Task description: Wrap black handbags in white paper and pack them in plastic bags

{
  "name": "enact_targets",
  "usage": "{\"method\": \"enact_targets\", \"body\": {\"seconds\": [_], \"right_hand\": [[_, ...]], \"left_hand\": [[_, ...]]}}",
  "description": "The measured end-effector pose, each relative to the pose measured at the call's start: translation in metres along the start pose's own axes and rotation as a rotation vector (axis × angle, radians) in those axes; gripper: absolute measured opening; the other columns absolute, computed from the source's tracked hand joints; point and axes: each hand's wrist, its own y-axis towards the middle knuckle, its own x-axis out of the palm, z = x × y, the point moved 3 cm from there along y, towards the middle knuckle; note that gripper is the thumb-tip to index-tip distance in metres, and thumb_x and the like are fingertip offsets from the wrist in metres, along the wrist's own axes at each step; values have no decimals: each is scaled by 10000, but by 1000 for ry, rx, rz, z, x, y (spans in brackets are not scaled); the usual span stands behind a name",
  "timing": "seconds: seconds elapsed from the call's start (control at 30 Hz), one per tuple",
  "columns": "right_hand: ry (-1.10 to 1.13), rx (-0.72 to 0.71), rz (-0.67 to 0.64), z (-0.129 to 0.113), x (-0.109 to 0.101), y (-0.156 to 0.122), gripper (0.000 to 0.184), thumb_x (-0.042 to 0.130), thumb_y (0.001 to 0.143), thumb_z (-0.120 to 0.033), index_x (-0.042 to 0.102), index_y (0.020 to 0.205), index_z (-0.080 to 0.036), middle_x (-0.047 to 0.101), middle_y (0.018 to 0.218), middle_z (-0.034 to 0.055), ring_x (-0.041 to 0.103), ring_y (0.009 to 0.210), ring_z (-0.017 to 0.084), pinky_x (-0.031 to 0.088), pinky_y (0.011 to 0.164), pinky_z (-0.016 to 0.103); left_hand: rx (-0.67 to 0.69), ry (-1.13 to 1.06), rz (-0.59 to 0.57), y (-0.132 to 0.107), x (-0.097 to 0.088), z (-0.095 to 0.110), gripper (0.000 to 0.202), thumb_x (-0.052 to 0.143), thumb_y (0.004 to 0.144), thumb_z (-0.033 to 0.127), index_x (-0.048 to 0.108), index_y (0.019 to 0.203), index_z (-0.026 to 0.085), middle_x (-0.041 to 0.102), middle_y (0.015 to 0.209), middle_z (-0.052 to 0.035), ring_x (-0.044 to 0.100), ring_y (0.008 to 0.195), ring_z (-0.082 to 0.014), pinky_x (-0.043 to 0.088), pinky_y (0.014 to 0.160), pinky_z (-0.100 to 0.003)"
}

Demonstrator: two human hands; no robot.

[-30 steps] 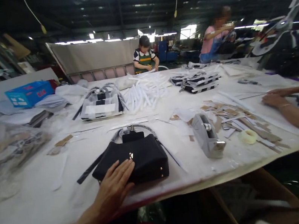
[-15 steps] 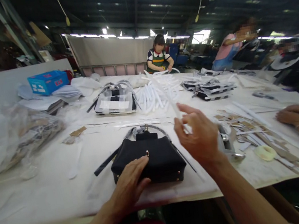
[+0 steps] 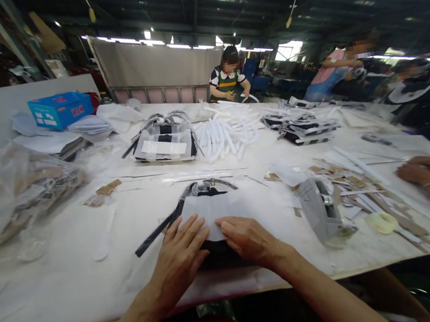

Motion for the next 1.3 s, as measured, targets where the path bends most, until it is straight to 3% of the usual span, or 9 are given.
{"method": "enact_targets", "body": {"seconds": [0.13, 0.3, 0.43, 0.63, 0.8, 0.87, 1.0, 1.23, 1.3], "right_hand": [[35, 22, 67, -4, -1, 7, 262, 450, 872, -85, 586, 1076, -179, 684, 1196, 123, 653, 1117, 194, 555, 953, 332], [22, 33, 66, -7, -4, 11, 207, 526, 871, -108, 611, 1044, -183, 693, 1184, 112, 653, 1108, 203, 538, 972, 346], [-40, 71, 5, 1, -8, 7, 366, 531, 845, -77, 625, 1181, -186, 678, 1231, 106, 626, 1159, 215, 492, 1035, 390], [-64, 201, -175, 3, 7, 1, 536, 388, 856, -41, 558, 1345, -183, 604, 1355, 114, 622, 1171, 213, 507, 994, 375], [-41, 289, -303, 0, 14, 7, 481, 461, 865, -112, 566, 1329, -185, 630, 1319, 98, 612, 1155, 240, 480, 1000, 400], [-43, 309, -334, -1, 15, 8, 457, 498, 878, -164, 560, 1331, -176, 643, 1293, 99, 608, 1137, 252, 469, 997, 405], [-69, 320, -360, -3, 14, 6, 459, 499, 919, -236, 522, 1368, -148, 620, 1312, 124, 584, 1149, 275, 451, 993, 428], [-20, 353, -359, -9, 10, 9, 551, 459, 962, -519, 515, 1363, -145, 596, 1332, 152, 564, 1166, 298, 421, 996, 453], [-10, 354, -361, -11, 11, 10, 601, 465, 941, -582, 521, 1350, -145, 606, 1309, 155, 563, 1161, 309, 412, 995, 472]], "left_hand": [[0, 24, -24, 5, 14, -5, 314, 449, 947, 144, 607, 1217, 174, 676, 1228, -77, 604, 1178, -221, 428, 1077, -451], [44, 69, 37, 4, 4, -14, 321, 379, 945, 77, 673, 1023, 178, 711, 1135, -63, 641, 1099, -187, 476, 999, -377], [41, 110, 63, 0, -3, -17, 296, 388, 937, 62, 653, 1013, 170, 712, 1102, -64, 643, 1072, -187, 468, 992, -384], [-28, 152, -233, 3, 5, -14, 255, 433, 879, 33, 622, 973, 176, 685, 844, -37, 644, 770, -201, 514, 779, -370], [-16, 107, -379, 15, 13, -3, 390, 504, 899, 100, 504, 1279, 188, 667, 1156, -81, 642, 997, -235, 486, 863, -396], [-8, 38, -416, 16, 17, 2, 329, 584, 898, 210, 535, 1221, 177, 631, 1242, -94, 602, 1110, -256, 448, 964, -427], [-57, -52, -520, 9, 23, 3, 389, 724, 811, 432, 587, 1072, 177, 664, 1135, -77, 604, 1084, -272, 409, 1024, -462], [-91, -24, -525, 7, 21, -13, 84, 562, 937, 246, 594, 996, 194, 684, 993, -42, 642, 964, -226, 429, 956, -417], [-53, -38, -497, 7, 23, -9, 157, 546, 929, 171, 572, 1081, 204, 671, 1069, -40, 628, 1012, -218, 418, 965, -403]]}}
